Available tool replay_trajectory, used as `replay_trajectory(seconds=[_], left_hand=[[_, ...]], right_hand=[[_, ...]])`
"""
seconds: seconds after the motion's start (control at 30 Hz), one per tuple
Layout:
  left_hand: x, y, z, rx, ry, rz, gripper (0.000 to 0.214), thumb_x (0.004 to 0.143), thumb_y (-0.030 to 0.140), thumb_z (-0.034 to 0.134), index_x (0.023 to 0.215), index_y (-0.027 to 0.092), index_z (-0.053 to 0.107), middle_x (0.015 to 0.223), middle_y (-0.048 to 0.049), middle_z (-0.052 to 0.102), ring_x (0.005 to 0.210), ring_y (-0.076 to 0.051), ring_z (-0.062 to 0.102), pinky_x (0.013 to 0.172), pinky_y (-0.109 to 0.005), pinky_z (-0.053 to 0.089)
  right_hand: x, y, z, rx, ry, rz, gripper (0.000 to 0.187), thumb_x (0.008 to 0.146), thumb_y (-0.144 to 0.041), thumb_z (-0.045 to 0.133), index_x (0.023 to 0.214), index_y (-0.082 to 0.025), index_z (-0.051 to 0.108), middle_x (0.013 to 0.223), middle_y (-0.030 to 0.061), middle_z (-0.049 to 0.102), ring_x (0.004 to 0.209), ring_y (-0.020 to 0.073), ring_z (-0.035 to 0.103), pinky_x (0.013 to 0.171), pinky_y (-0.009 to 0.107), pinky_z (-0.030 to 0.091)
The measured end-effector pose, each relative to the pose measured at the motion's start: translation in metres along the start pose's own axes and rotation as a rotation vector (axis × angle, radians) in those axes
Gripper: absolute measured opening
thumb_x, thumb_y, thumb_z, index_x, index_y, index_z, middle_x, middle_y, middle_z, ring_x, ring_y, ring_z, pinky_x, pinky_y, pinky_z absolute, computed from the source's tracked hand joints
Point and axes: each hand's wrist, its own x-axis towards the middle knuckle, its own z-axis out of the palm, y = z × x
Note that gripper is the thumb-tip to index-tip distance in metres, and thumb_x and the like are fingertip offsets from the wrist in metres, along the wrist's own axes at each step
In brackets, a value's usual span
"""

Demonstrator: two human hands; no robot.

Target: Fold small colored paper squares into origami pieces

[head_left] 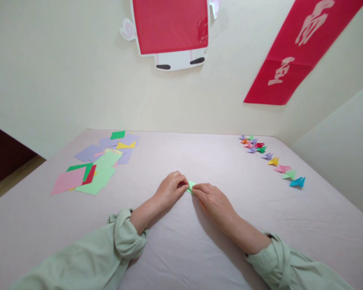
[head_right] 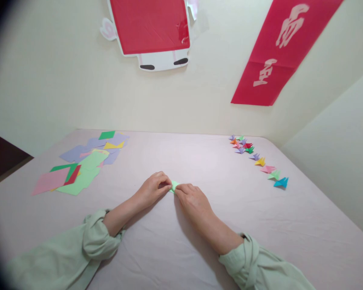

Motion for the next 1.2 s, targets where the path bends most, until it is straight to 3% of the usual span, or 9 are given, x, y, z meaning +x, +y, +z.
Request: replay_trajectory(seconds=[0.37, 0.53, 1.2], left_hand=[[0.006, 0.007, 0.003, 0.123, -0.025, -0.081, 0.007, 0.079, 0.014, 0.056, 0.075, 0.018, 0.06, 0.079, -0.0021, 0.058, 0.079, -0.017, 0.054, 0.071, -0.028, 0.042], [0.007, 0.007, 0.004, 0.16, -0.016, -0.072, 0.008, 0.08, 0.016, 0.055, 0.075, 0.019, 0.059, 0.08, -0.0026, 0.058, 0.08, -0.018, 0.054, 0.071, -0.029, 0.042], [0.013, 0.014, 0.006, 0.199, -0.022, -0.132, 0.01, 0.076, 0.012, 0.052, 0.069, 0.019, 0.055, 0.075, -0.0024, 0.057, 0.076, -0.017, 0.053, 0.07, -0.029, 0.04]], right_hand=[[-0.001, -0.001, -0.004, 0.052, -0.006, -0.002, 0.025, 0.089, -0.007, 0.054, 0.108, -0.016, 0.066, 0.108, 0.0078, 0.07, 0.099, 0.0192, 0.063, 0.088, 0.035, 0.052], [-0.001, -0.003, -0.007, 0.032, -0.021, -0.013, 0.03, 0.09, -0.009, 0.054, 0.118, -0.018, 0.062, 0.106, 0.0079, 0.07, 0.098, 0.0199, 0.063, 0.086, 0.035, 0.052], [-0.002, -0.008, -0.008, -0.021, -0.039, 0.013, 0.028, 0.088, -0.009, 0.055, 0.111, -0.02, 0.066, 0.109, 0.0065, 0.069, 0.1, 0.0204, 0.062, 0.085, 0.033, 0.049]])
